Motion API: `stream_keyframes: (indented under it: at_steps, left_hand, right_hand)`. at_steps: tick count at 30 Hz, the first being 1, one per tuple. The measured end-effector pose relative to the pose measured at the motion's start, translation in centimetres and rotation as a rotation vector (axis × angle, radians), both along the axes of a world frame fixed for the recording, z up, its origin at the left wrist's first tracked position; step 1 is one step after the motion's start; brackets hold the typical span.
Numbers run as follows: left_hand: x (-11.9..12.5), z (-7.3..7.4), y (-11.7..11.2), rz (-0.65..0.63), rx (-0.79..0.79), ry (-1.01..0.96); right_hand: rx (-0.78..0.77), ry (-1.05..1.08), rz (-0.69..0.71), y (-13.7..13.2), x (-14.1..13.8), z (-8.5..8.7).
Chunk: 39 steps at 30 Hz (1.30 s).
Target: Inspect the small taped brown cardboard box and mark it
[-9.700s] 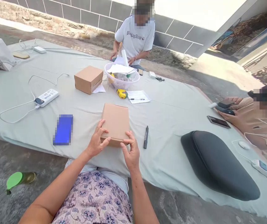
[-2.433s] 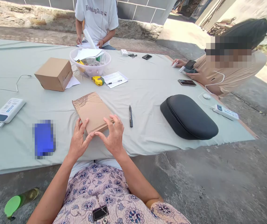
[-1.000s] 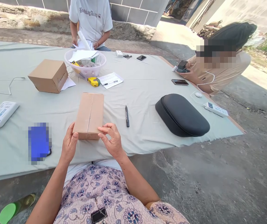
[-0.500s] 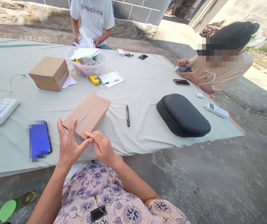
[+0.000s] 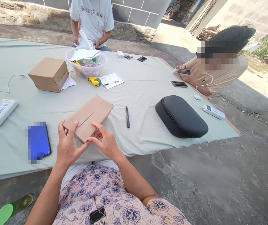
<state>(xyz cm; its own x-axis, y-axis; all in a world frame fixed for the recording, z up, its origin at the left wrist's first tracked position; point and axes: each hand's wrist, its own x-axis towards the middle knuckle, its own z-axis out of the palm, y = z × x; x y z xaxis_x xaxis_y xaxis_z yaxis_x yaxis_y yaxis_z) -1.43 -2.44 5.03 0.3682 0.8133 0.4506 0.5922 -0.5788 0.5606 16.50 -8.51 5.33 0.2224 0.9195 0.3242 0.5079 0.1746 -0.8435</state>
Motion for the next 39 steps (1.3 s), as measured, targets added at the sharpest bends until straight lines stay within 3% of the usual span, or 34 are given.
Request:
stream_keyframes:
  at_steps: [8,12,16,19,22,26,30,34,39]
  left_hand:
    - [-3.2,0.0,0.6,-0.184,-0.004,-0.051]
    - [-4.6,-0.5,0.9,-0.236,-0.052,-0.152]
    - [-5.1,-1.4,0.9,-0.212,-0.192,-0.387]
    - [-5.1,-2.4,1.0,-0.156,-0.300,-0.512]
    - [-4.7,-3.2,1.0,-0.110,-0.450,-0.628]
    - [-2.6,-2.9,0.5,-0.024,-0.696,-0.823]
    - [0.2,-1.6,-0.2,-0.002,-0.881,-1.057]
    - [1.9,-0.5,-0.2,0.000,-0.899,-1.237]
    - [2.9,-0.5,-0.3,0.056,-0.947,-1.329]
  right_hand:
    - [0.055,0.145,-0.372,-0.4,4.2,0.5]
    - [0.080,0.081,-0.442,-0.7,5.8,0.9]
    - [0.150,0.038,-0.500,-0.5,6.5,0.4]
    - [0.144,0.172,-0.444,-0.3,6.6,-0.3]
    - [0.102,0.445,-0.322,0.1,6.3,-1.2]
    - [0.098,0.613,-0.241,0.7,4.9,-2.1]
    - [0.047,0.595,-0.143,0.8,2.7,-2.7]
    - [-0.015,0.470,-0.074,0.2,1.1,-3.2]
    - [0.066,0.240,-0.014,-0.4,1.0,-4.1]
